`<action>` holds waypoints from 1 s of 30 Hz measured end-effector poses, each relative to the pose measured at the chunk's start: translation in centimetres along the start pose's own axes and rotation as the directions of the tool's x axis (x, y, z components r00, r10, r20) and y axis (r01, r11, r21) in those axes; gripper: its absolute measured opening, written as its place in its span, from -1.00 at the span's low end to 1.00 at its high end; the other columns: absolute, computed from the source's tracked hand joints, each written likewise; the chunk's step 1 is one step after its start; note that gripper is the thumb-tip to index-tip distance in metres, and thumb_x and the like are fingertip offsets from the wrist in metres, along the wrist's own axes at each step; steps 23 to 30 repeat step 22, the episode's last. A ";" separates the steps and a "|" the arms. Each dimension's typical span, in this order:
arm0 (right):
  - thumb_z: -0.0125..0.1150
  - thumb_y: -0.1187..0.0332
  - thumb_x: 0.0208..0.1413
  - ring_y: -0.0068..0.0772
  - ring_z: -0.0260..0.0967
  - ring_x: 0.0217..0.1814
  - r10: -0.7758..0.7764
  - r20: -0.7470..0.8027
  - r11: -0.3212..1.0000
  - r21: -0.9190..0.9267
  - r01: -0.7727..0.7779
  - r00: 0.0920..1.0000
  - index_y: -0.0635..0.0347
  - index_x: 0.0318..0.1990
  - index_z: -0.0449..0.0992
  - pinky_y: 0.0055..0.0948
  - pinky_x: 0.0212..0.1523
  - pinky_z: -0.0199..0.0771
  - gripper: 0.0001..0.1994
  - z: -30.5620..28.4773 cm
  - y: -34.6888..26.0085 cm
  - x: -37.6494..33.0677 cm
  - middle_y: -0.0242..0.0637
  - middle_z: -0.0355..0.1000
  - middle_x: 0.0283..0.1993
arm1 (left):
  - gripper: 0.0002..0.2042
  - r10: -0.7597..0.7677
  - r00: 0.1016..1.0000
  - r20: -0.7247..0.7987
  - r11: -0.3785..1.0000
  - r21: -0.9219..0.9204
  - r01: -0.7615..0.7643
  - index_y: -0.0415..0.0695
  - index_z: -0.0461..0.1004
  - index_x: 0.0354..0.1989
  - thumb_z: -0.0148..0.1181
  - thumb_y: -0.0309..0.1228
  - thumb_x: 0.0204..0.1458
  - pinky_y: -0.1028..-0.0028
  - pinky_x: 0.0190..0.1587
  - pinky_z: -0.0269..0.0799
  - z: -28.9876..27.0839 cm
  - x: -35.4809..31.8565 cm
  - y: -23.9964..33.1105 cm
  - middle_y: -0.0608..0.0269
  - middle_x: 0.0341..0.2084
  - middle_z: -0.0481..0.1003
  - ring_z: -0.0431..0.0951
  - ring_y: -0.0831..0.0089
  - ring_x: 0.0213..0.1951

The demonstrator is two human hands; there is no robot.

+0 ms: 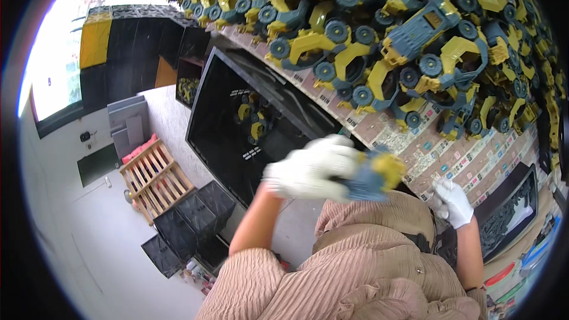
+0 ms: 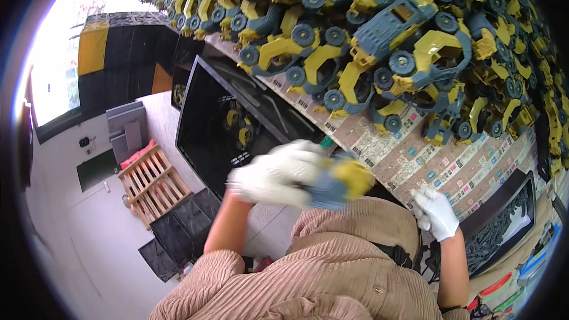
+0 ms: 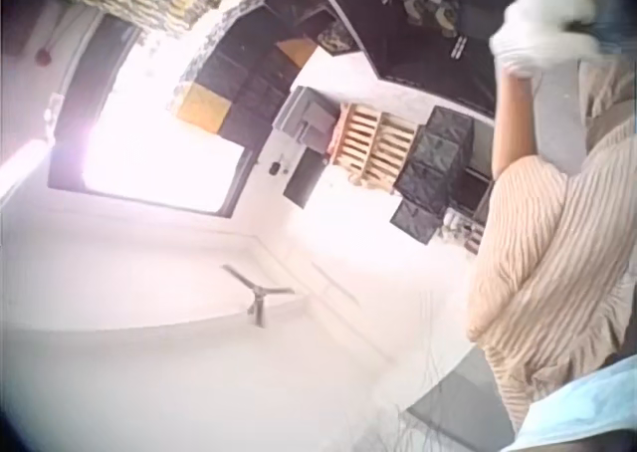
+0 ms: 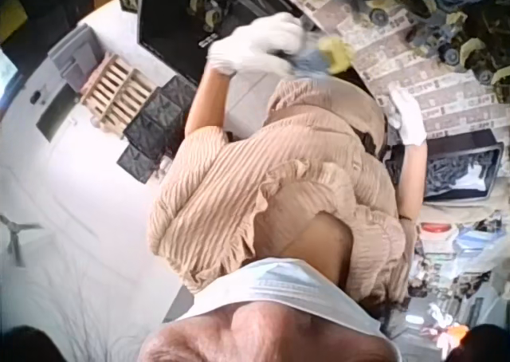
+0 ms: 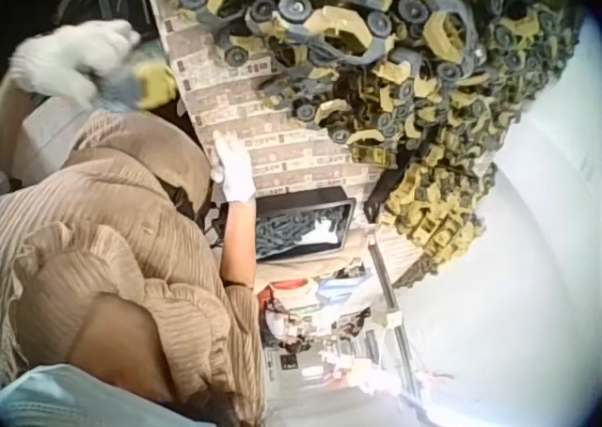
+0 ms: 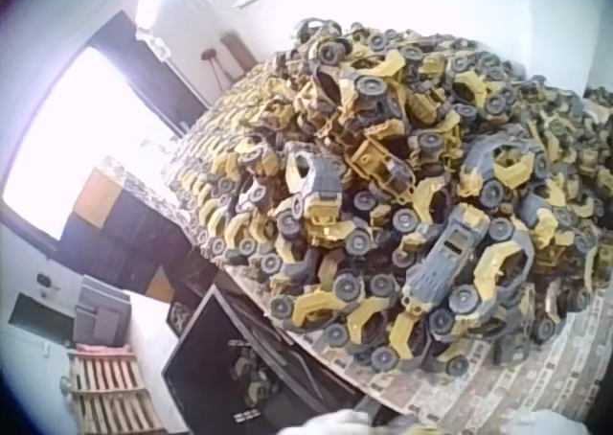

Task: The recorder picks up yellow toy car shells and inserts black plastic frames into them before placing the assembled components into a storage bin.

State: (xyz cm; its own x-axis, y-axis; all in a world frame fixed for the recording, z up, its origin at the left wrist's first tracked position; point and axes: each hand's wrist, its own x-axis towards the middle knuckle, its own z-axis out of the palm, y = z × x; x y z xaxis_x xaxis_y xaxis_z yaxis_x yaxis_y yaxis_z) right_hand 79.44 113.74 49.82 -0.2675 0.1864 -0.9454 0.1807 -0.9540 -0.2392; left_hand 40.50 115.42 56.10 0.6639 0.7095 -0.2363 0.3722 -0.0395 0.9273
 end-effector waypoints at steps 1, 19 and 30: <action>0.23 0.20 0.24 -0.66 0.07 -0.80 0.013 -0.037 1.000 -0.028 -0.014 0.999 0.20 -0.29 0.48 -0.61 -0.78 0.00 -0.76 0.3 -0.1 0.8 -0.49 0.27 -0.64 | -0.62 -0.057 0.995 -0.079 0.998 -0.014 0.056 -0.16 0.60 -0.24 0.42 -0.26 -0.28 0.22 0.05 0.32 -1.9 -3.6 -0.5 0.16 -0.17 0.52 0.40 0.13 -0.04; 0.23 0.23 0.22 -0.63 0.12 -0.75 0.118 -0.335 0.983 -0.094 -0.158 0.935 0.21 -0.32 0.48 -0.58 -0.76 0.13 -0.77 7.0 3.1 5.6 -0.43 0.28 -0.61 | -0.78 -0.702 0.477 -0.528 0.309 0.378 0.873 -0.05 0.59 -0.29 0.24 -0.23 -0.07 0.12 -0.14 0.46 9.3 -20.3 -32.2 0.10 -0.31 0.55 0.57 0.06 -0.23; 0.23 0.22 0.21 -0.62 0.12 -0.76 0.106 -0.355 0.984 -0.099 -0.150 0.929 0.24 -0.29 0.49 -0.58 -0.76 0.13 -0.76 7.3 3.6 5.3 -0.42 0.28 -0.61 | -0.76 -0.741 0.416 -0.527 0.230 0.382 0.895 -0.01 0.59 -0.24 0.22 -0.21 -0.05 0.10 -0.12 0.46 9.1 -20.0 -34.1 0.08 -0.28 0.54 0.56 0.06 -0.18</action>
